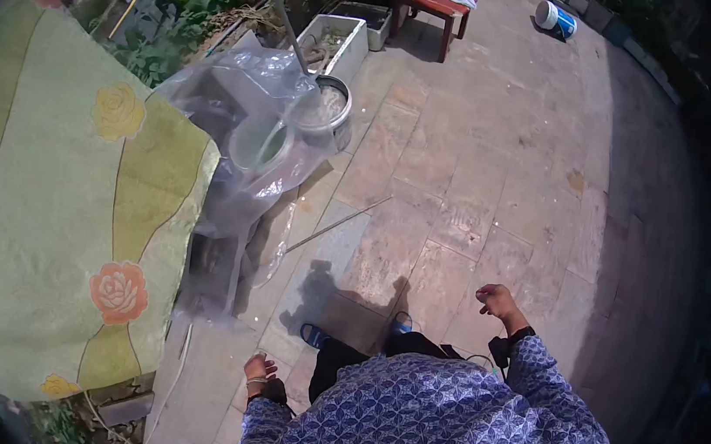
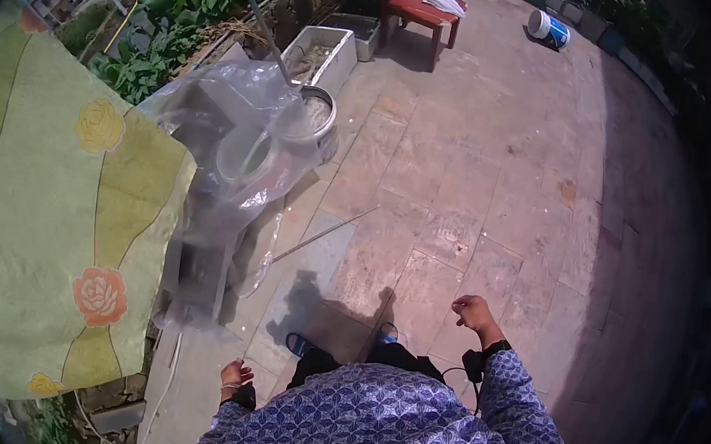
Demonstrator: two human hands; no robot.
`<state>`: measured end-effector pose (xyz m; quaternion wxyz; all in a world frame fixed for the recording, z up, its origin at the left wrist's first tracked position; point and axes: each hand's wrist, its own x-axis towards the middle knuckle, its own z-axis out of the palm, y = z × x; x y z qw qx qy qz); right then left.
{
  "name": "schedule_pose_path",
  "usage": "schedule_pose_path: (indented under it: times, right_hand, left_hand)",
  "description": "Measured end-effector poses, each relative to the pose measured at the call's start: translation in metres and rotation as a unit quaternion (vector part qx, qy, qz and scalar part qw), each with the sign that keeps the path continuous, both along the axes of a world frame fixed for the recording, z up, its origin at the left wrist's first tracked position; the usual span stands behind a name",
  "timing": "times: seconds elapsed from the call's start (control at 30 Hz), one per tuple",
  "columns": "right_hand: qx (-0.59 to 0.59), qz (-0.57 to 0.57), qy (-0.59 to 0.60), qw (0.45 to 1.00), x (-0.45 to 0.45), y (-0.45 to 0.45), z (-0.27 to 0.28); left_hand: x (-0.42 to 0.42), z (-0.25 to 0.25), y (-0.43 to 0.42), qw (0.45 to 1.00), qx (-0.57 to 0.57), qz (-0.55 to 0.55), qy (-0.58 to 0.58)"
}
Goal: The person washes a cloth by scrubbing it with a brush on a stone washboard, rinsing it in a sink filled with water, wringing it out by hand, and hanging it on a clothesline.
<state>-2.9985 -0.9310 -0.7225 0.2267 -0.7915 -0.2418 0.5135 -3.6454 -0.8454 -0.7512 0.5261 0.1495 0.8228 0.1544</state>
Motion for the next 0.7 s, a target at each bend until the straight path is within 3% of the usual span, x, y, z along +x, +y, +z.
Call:
schedule_pose_path:
  times: [0.13, 0.27, 0.37, 0.4, 0.6, 0.7]
  right_hand:
    - [0.034, -0.115, -0.041, 0.992, 0.068, -0.087, -0.015]
    - [0.022, -0.220, -0.036, 0.975, 0.117, -0.151, -0.029]
    - [0.030, -0.311, 0.003, 0.950, 0.141, -0.184, -0.044]
    - [0.020, -0.339, 0.004, 0.941, 0.152, -0.195, -0.051]
    - [-0.043, -0.548, 0.072, 0.832, 0.204, -0.292, -0.065]
    - [-0.115, -0.646, 0.099, 0.748, 0.207, -0.331, -0.038]
  left_hand:
    - [0.100, -0.046, 0.086, 0.995, -0.028, -0.095, -0.026]
    - [0.251, -0.025, 0.151, 0.981, 0.030, -0.192, -0.026]
    - [0.323, -0.052, 0.214, 0.935, 0.014, -0.354, 0.000]
    - [0.354, -0.058, 0.232, 0.934, 0.006, -0.358, -0.009]
    - [0.567, -0.118, 0.313, 0.892, 0.024, -0.450, 0.020]
    - [0.729, -0.101, 0.310, 0.847, -0.006, -0.531, 0.003]
